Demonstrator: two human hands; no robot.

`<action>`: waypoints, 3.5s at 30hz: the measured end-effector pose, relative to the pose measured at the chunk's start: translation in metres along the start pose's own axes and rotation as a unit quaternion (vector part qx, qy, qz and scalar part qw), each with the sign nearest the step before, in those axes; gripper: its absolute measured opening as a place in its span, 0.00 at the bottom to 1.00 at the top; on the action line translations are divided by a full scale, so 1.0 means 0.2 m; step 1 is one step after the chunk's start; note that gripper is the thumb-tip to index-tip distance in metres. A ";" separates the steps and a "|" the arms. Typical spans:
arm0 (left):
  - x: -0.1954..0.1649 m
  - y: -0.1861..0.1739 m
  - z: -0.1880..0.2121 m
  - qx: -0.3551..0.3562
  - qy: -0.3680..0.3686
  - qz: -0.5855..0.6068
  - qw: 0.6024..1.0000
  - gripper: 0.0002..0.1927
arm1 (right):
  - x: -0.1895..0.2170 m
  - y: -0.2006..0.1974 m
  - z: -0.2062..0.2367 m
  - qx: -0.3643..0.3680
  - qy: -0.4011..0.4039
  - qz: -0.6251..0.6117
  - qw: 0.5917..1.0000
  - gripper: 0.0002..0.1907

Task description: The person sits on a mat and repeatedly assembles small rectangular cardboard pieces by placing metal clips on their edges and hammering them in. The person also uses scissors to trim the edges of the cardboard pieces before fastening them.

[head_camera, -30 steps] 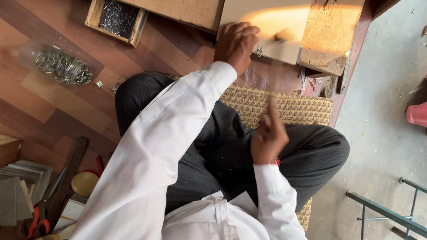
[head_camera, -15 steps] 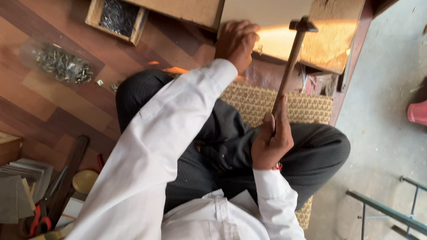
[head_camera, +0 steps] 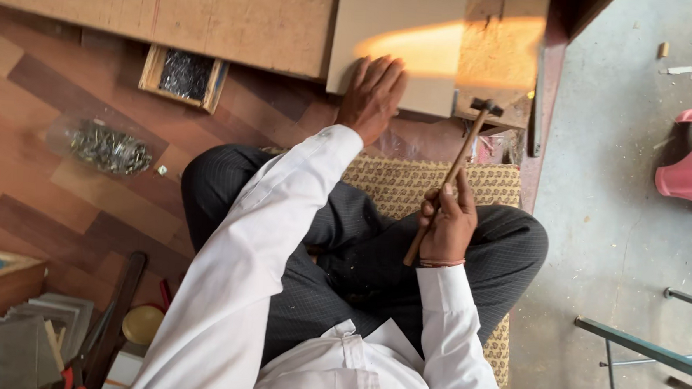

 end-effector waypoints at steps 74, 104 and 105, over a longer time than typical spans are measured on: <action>0.70 -0.09 0.02 0.075 -0.464 0.017 0.883 0.33 | -0.03 0.47 0.20 0.203 -0.382 0.450 0.782 0.27; 0.13 -0.27 0.05 -0.001 -0.388 0.770 0.506 0.30 | -0.08 0.27 -0.18 0.103 -0.108 0.084 0.985 0.22; 0.03 -0.31 0.07 0.016 -0.364 0.767 0.528 0.33 | -0.06 0.34 -0.19 0.117 -0.086 0.065 0.987 0.21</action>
Point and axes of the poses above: each hand's wrist, its own z-axis away from the middle knuckle, its own y-axis out of the palm, x = y × z, the point moved 7 cm from there along -z, towards the middle knuckle, and after that the axes turned 15 degrees about -z, right-handed, at the moved point
